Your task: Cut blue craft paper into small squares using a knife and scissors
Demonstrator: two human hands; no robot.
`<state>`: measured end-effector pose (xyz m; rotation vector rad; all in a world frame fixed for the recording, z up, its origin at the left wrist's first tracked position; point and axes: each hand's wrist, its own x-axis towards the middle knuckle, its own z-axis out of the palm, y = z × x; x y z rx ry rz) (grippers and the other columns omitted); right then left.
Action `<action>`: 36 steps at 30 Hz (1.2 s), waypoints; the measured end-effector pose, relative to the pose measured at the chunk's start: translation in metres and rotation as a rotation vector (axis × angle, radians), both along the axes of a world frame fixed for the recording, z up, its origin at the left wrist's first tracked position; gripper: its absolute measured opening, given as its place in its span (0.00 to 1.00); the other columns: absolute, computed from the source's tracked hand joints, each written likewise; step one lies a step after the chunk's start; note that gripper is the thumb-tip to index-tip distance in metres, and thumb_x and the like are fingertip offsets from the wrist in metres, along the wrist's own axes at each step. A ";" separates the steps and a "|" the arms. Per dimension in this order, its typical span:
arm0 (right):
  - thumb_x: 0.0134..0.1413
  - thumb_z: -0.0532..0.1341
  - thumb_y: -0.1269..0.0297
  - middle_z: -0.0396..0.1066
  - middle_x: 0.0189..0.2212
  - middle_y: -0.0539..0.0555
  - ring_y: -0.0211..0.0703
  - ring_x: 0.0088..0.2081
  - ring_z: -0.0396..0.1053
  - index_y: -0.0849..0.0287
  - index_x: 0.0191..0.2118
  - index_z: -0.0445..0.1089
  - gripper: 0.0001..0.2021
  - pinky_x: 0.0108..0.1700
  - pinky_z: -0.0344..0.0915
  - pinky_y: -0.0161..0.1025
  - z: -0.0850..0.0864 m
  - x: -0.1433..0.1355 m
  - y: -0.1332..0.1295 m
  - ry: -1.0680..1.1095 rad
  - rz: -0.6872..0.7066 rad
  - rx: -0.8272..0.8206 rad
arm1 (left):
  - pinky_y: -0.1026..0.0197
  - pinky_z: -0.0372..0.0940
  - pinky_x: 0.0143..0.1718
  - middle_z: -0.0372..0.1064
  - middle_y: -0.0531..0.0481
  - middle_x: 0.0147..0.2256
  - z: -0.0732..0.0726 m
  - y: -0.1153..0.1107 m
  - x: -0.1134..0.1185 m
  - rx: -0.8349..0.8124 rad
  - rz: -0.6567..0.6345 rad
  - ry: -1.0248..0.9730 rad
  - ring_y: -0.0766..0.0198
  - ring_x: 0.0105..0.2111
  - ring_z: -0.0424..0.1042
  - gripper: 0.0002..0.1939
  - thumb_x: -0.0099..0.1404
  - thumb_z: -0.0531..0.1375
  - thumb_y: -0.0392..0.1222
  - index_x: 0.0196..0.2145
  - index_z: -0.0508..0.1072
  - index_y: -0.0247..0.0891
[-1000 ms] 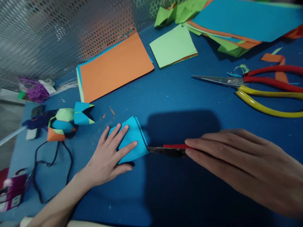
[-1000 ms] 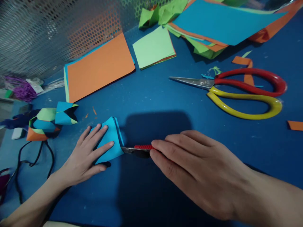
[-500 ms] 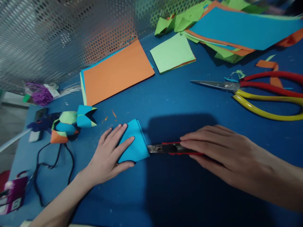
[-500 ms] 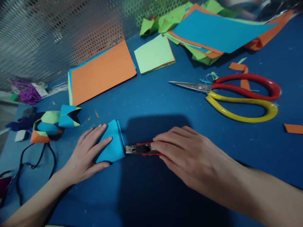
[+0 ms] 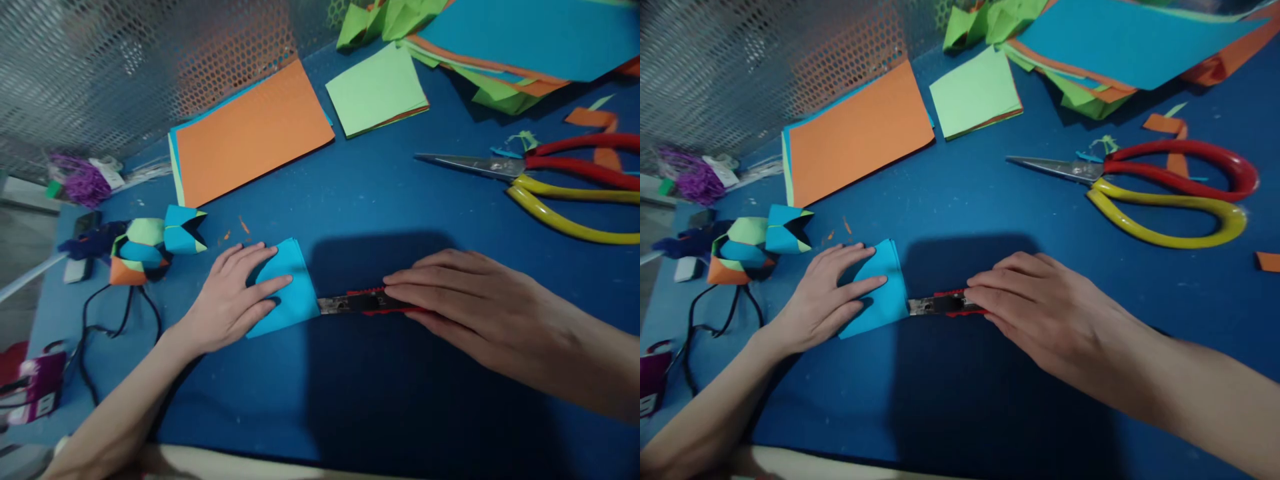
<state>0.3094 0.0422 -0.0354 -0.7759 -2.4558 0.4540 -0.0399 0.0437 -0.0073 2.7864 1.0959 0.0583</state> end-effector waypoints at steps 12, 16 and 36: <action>0.62 0.54 0.76 0.76 0.47 0.56 0.48 0.45 0.70 0.60 0.50 0.70 0.14 0.46 0.67 0.46 -0.006 0.000 0.000 0.023 -0.044 0.019 | 0.40 0.44 0.67 0.48 0.46 0.68 -0.011 0.004 0.004 -0.011 -0.167 0.017 0.54 0.69 0.38 0.33 0.72 0.51 0.32 0.68 0.45 0.51; 0.61 0.55 0.76 0.76 0.46 0.56 0.48 0.45 0.71 0.60 0.49 0.71 0.14 0.45 0.68 0.45 -0.003 0.002 0.003 -0.006 -0.016 0.030 | 0.40 0.42 0.67 0.51 0.47 0.67 -0.011 0.005 0.003 -0.034 -0.195 0.024 0.55 0.69 0.39 0.31 0.72 0.49 0.31 0.68 0.47 0.50; 0.61 0.55 0.77 0.77 0.42 0.59 0.46 0.42 0.71 0.64 0.46 0.72 0.12 0.42 0.70 0.42 0.000 -0.002 -0.005 0.064 -0.023 -0.026 | 0.41 0.40 0.67 0.49 0.48 0.68 -0.008 0.004 0.009 -0.026 -0.189 0.075 0.51 0.69 0.40 0.20 0.73 0.50 0.48 0.60 0.65 0.52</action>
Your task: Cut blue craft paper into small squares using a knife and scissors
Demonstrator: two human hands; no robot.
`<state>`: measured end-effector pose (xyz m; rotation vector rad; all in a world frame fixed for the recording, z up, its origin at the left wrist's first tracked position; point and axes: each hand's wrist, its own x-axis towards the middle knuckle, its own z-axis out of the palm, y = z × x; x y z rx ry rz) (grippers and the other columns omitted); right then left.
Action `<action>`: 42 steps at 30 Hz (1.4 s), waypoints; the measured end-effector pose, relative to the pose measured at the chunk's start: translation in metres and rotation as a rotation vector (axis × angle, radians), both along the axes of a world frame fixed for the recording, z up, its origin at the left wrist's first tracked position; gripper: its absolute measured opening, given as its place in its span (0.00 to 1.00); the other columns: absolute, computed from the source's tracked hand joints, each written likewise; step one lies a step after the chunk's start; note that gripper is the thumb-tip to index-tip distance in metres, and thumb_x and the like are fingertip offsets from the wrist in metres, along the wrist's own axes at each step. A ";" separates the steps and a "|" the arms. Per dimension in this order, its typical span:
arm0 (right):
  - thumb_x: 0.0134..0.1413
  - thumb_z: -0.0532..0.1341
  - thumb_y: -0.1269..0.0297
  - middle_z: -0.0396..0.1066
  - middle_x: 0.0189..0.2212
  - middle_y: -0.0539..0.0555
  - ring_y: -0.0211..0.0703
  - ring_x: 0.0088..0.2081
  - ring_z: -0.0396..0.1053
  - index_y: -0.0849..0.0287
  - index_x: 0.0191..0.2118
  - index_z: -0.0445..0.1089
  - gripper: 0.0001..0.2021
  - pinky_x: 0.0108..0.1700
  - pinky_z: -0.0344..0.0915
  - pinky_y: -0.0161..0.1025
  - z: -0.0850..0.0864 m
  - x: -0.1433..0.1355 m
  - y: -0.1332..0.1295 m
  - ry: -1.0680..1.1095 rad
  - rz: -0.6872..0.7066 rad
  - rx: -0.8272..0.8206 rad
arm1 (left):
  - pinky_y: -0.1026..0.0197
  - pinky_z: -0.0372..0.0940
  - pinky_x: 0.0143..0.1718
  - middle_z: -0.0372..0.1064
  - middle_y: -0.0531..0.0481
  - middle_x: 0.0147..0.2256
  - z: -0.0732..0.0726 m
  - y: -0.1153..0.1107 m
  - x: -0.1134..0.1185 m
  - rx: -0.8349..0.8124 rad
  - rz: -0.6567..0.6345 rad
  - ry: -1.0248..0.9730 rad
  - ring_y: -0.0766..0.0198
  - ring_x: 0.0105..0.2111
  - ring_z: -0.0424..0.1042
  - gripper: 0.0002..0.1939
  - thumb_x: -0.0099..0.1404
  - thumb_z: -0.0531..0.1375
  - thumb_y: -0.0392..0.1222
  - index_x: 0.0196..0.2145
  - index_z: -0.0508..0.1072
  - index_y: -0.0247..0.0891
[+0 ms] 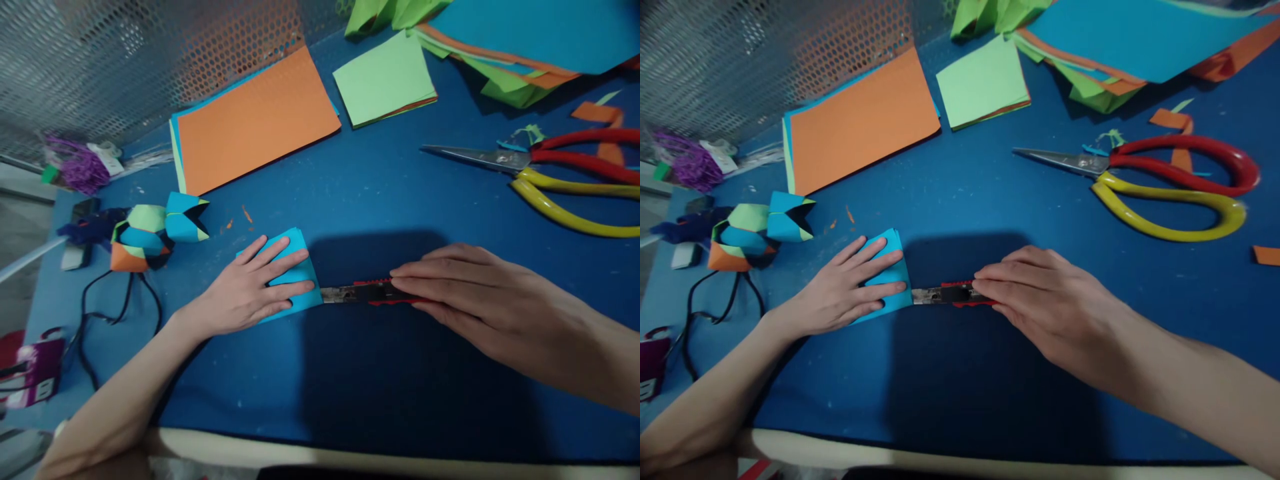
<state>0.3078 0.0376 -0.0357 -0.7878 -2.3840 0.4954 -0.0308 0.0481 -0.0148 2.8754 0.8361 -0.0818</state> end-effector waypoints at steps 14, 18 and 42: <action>0.61 0.55 0.77 0.78 0.41 0.56 0.45 0.40 0.74 0.59 0.46 0.72 0.13 0.42 0.72 0.43 0.003 -0.004 -0.003 0.055 -0.019 -0.019 | 0.40 0.40 0.68 0.47 0.48 0.68 -0.002 0.000 -0.001 0.011 -0.004 0.021 0.51 0.69 0.39 0.21 0.72 0.52 0.47 0.61 0.64 0.53; 0.60 0.55 0.77 0.78 0.40 0.57 0.45 0.40 0.73 0.61 0.45 0.72 0.12 0.40 0.73 0.42 0.003 -0.004 -0.003 0.033 -0.008 -0.019 | 0.41 0.40 0.68 0.45 0.51 0.69 -0.002 0.001 -0.001 0.017 -0.002 0.039 0.51 0.69 0.40 0.21 0.72 0.53 0.47 0.61 0.63 0.54; 0.60 0.55 0.78 0.77 0.41 0.56 0.44 0.40 0.74 0.59 0.48 0.71 0.14 0.42 0.73 0.42 0.006 -0.005 -0.011 0.070 -0.023 -0.061 | 0.41 0.40 0.68 0.46 0.51 0.68 -0.002 -0.001 -0.001 0.022 0.006 0.037 0.52 0.69 0.40 0.21 0.72 0.53 0.48 0.62 0.63 0.54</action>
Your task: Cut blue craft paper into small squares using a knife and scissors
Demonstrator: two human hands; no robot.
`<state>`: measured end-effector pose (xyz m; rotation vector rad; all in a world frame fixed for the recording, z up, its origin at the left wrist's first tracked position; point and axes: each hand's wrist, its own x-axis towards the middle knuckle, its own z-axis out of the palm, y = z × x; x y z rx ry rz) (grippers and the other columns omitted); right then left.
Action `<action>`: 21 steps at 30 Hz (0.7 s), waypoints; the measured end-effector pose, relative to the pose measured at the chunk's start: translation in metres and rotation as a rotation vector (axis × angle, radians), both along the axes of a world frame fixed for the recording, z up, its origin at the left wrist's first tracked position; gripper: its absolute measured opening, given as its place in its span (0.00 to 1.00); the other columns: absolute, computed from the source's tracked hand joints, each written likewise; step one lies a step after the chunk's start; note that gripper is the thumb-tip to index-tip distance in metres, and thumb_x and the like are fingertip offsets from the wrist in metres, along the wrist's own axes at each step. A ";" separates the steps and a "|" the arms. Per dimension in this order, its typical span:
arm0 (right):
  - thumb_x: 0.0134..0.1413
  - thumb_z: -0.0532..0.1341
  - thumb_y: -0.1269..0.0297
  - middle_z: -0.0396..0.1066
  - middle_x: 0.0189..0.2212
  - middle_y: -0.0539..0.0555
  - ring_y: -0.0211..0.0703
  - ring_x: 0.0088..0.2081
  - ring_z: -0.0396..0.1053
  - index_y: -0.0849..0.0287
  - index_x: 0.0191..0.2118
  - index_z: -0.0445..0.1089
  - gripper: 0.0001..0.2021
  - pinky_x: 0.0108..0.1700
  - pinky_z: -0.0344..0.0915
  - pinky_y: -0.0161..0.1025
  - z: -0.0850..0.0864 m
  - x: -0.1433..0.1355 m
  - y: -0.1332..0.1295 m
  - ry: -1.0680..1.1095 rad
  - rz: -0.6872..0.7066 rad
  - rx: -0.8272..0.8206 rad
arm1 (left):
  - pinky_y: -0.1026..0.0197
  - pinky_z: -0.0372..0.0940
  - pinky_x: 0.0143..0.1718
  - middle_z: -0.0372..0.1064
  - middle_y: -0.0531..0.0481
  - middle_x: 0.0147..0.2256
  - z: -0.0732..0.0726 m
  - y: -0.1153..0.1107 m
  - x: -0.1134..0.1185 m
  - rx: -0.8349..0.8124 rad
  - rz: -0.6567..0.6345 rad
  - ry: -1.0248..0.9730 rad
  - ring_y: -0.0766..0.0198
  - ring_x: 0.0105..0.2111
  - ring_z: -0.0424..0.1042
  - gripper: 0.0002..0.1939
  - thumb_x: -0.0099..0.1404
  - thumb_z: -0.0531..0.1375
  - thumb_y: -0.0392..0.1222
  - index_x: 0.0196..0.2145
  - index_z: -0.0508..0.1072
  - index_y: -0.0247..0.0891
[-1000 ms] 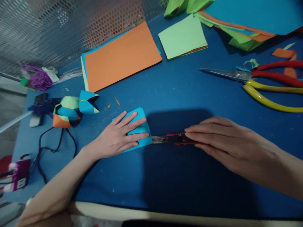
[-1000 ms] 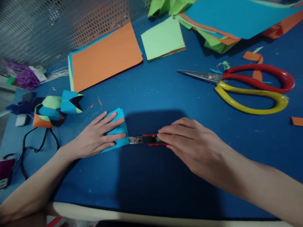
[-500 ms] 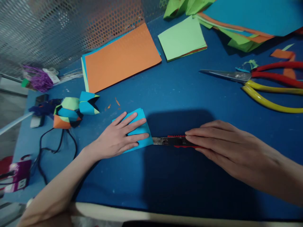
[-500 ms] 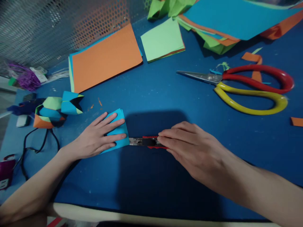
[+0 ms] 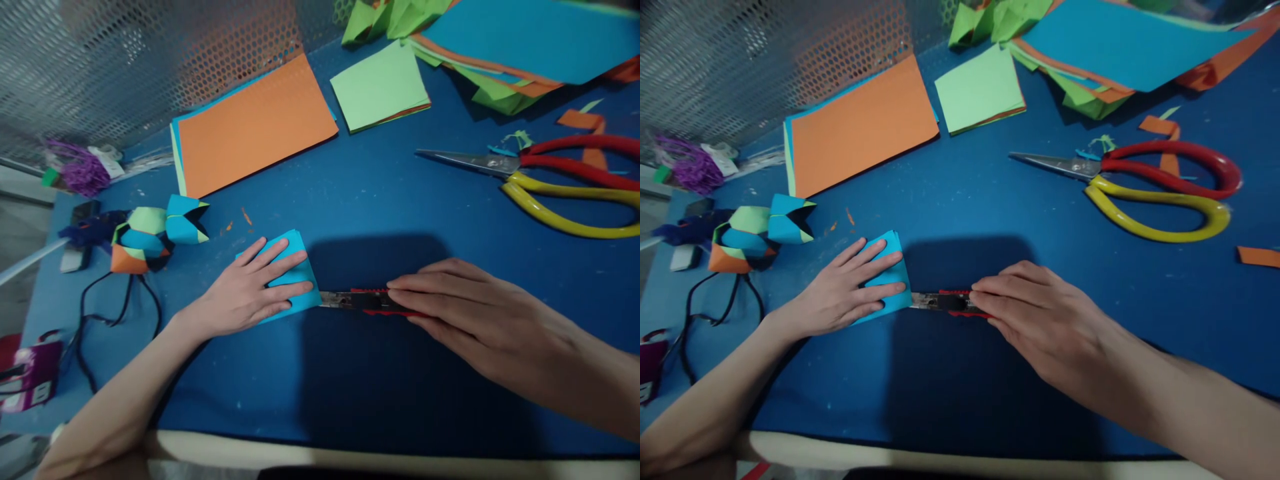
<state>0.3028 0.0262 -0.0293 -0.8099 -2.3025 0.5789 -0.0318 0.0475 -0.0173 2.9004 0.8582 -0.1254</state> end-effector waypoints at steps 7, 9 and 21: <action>0.61 0.56 0.78 0.78 0.40 0.57 0.44 0.39 0.74 0.60 0.46 0.72 0.12 0.40 0.73 0.42 0.002 -0.003 0.004 -0.017 0.014 0.047 | 0.41 0.39 0.68 0.50 0.47 0.68 0.001 -0.001 0.002 -0.013 -0.002 -0.034 0.51 0.69 0.41 0.20 0.74 0.49 0.48 0.60 0.66 0.50; 0.60 0.56 0.78 0.78 0.40 0.58 0.44 0.39 0.74 0.62 0.45 0.72 0.11 0.40 0.74 0.42 0.001 -0.004 0.004 -0.002 0.032 0.051 | 0.42 0.39 0.68 0.49 0.48 0.68 0.001 -0.001 0.002 -0.017 0.005 -0.029 0.51 0.69 0.41 0.20 0.74 0.48 0.49 0.60 0.66 0.50; 0.62 0.55 0.77 0.78 0.40 0.57 0.44 0.40 0.75 0.60 0.45 0.72 0.12 0.41 0.74 0.43 0.000 -0.008 -0.003 0.032 0.005 0.004 | 0.42 0.39 0.68 0.49 0.49 0.68 0.003 -0.001 0.001 -0.015 0.001 -0.019 0.52 0.69 0.40 0.20 0.74 0.48 0.49 0.60 0.66 0.51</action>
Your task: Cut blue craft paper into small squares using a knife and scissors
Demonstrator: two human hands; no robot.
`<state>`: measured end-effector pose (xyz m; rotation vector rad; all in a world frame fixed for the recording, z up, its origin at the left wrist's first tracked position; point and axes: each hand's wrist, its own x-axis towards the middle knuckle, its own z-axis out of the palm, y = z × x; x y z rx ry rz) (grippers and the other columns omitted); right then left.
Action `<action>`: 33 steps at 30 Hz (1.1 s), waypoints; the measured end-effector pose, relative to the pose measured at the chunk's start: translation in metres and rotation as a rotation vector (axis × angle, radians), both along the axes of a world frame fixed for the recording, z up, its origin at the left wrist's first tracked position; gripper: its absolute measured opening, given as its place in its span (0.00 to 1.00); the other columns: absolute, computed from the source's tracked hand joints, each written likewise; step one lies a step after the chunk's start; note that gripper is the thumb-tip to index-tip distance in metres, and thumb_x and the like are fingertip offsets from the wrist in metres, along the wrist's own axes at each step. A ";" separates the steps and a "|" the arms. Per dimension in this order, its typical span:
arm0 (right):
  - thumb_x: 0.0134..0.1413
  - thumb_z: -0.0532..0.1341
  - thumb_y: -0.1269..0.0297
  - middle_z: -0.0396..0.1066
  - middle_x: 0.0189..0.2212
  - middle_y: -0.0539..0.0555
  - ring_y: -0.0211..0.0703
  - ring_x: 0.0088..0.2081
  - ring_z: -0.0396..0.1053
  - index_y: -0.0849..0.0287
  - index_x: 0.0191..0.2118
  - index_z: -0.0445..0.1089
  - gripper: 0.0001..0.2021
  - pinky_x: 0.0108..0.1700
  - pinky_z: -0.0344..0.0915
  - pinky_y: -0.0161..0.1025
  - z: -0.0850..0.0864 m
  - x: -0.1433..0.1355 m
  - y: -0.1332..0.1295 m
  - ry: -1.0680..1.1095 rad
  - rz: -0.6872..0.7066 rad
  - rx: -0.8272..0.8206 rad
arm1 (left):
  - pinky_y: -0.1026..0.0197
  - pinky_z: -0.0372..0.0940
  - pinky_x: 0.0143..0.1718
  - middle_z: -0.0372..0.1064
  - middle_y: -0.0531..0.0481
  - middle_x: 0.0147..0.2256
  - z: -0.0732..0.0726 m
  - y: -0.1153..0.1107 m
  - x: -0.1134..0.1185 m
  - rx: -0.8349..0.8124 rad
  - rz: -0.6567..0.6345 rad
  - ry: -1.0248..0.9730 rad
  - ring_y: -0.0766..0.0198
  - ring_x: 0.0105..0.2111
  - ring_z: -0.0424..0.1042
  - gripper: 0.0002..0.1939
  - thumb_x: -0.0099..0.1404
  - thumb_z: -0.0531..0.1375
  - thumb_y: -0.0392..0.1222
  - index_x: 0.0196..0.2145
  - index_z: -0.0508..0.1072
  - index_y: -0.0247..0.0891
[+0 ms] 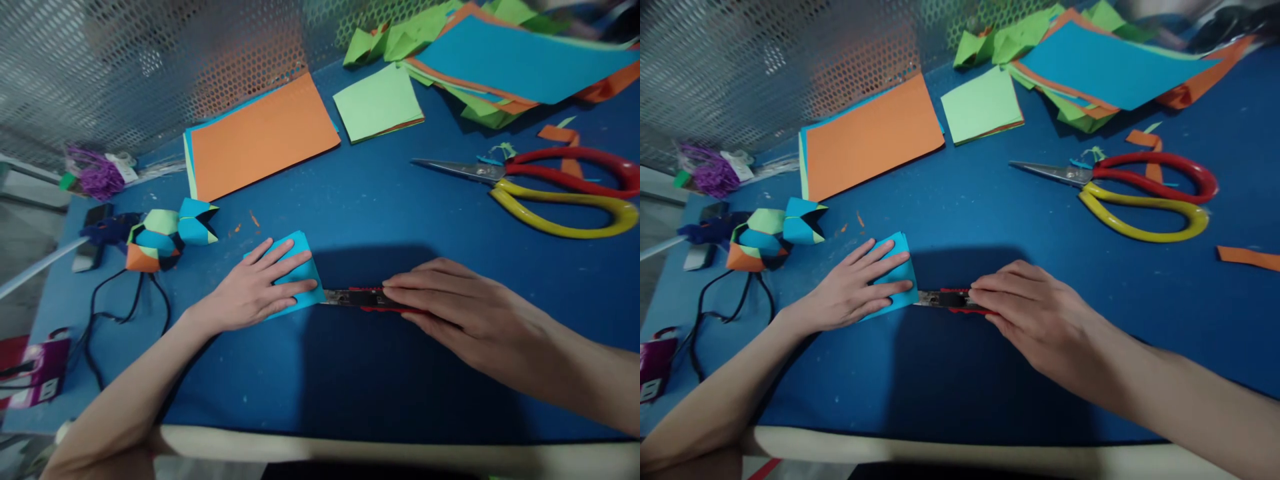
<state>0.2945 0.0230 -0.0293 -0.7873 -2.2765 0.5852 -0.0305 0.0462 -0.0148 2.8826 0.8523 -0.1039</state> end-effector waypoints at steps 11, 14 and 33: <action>0.62 0.56 0.77 0.78 0.40 0.58 0.45 0.42 0.74 0.63 0.46 0.71 0.11 0.43 0.74 0.45 -0.002 -0.005 -0.015 -0.021 -0.052 0.035 | 0.44 0.37 0.69 0.48 0.50 0.68 -0.003 0.000 -0.001 0.008 0.002 -0.012 0.54 0.69 0.40 0.20 0.74 0.47 0.49 0.60 0.65 0.51; 0.62 0.56 0.76 0.78 0.40 0.58 0.45 0.43 0.74 0.63 0.46 0.71 0.11 0.43 0.73 0.45 -0.003 -0.006 -0.017 -0.030 -0.051 0.032 | 0.44 0.37 0.69 0.49 0.50 0.68 -0.002 0.000 -0.001 0.000 0.008 -0.003 0.53 0.69 0.41 0.21 0.74 0.47 0.49 0.61 0.65 0.51; 0.61 0.57 0.76 0.78 0.39 0.59 0.45 0.40 0.73 0.65 0.45 0.71 0.09 0.41 0.72 0.42 -0.002 -0.011 -0.023 -0.031 -0.082 0.055 | 0.42 0.39 0.68 0.47 0.50 0.68 -0.001 0.000 -0.001 -0.027 0.008 0.045 0.50 0.69 0.41 0.21 0.74 0.48 0.46 0.62 0.63 0.51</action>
